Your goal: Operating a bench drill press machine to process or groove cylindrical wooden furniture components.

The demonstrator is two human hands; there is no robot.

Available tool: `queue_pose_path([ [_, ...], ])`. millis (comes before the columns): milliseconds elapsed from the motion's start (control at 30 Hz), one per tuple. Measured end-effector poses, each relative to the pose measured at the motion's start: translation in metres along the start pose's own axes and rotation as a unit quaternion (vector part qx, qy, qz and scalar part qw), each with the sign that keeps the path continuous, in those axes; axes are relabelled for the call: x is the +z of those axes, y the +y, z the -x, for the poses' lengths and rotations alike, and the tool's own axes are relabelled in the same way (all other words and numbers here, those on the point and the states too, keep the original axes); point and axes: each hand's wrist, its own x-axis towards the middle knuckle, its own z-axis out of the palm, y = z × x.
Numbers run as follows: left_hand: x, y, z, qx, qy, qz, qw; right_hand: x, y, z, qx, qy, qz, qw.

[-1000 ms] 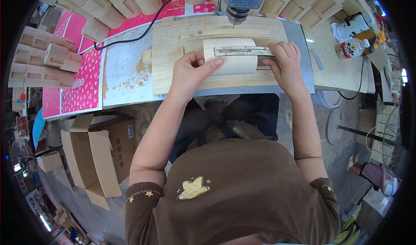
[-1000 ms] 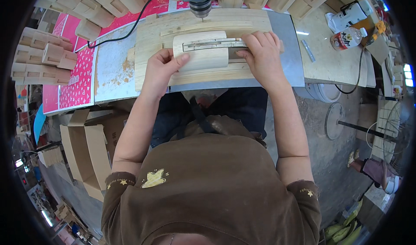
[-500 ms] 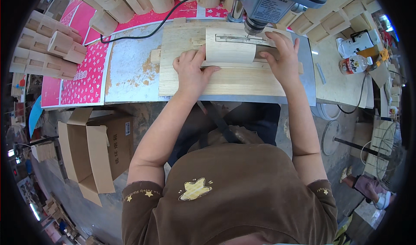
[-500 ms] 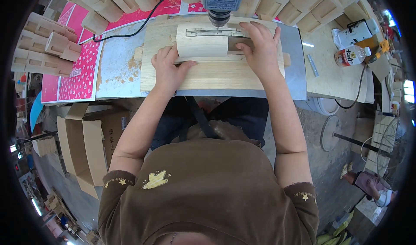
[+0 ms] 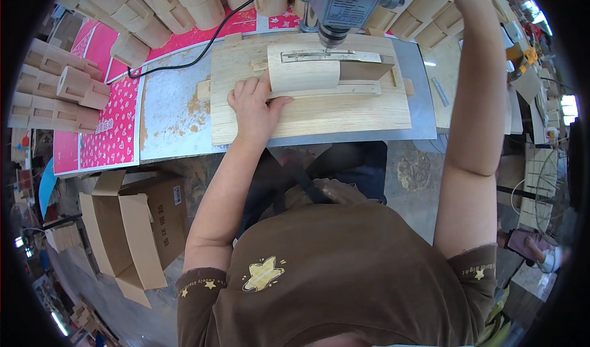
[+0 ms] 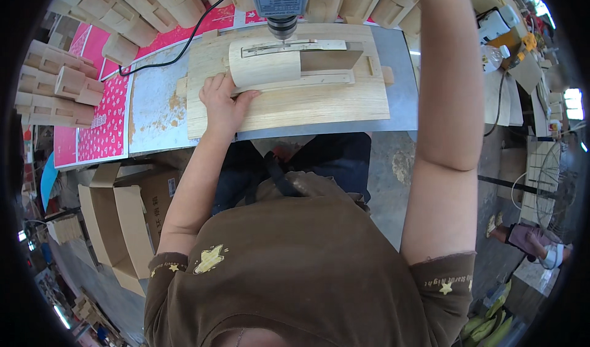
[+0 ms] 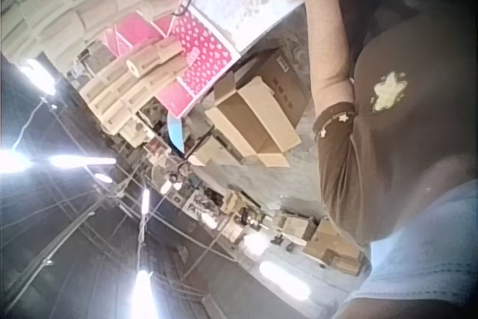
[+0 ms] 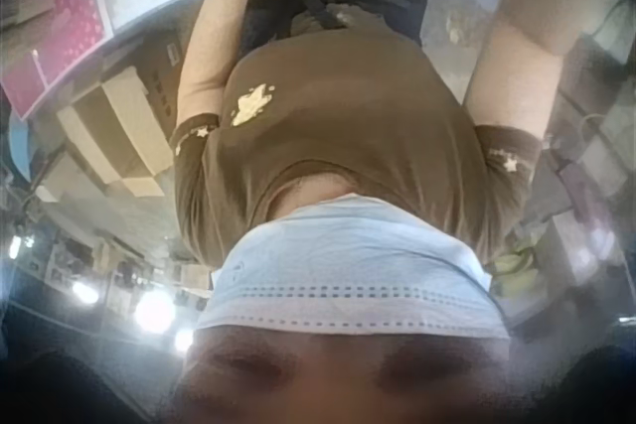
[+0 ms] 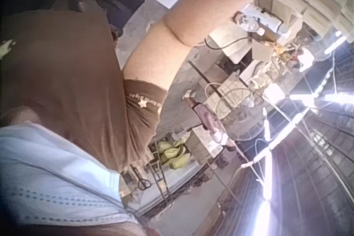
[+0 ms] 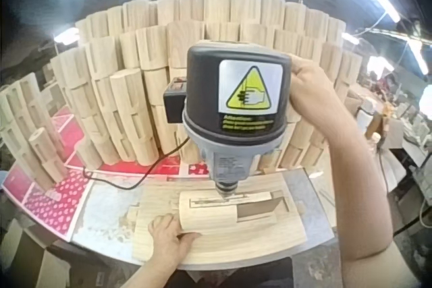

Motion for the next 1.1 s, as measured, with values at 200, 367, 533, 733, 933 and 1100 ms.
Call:
queue_pose_path([
  [200,0.000,0.001,0.001,-0.015,-0.011,-0.018,1.000,-0.019,-0.002,0.071,-0.039,0.033,0.119,0.992],
  [367,-0.001,0.002,0.000,-0.016,-0.009,-0.010,1.000,0.014,0.015,0.146,0.015,0.073,0.032,0.997],
  [533,-0.003,0.005,-0.001,-0.023,-0.006,-0.009,1.000,0.064,0.051,0.170,-0.085,0.124,0.025,0.988],
  [733,-0.002,0.003,0.000,-0.017,-0.012,-0.017,1.000,0.051,0.051,0.164,-0.143,0.108,0.063,0.982],
  [933,0.004,0.007,-0.003,-0.029,-0.034,0.008,0.999,-0.007,0.026,0.065,0.019,0.152,0.047,0.987],
  [1100,0.021,0.026,-0.008,-0.009,-0.036,0.020,0.999,0.013,0.028,-0.019,-0.043,0.065,0.053,0.996],
])
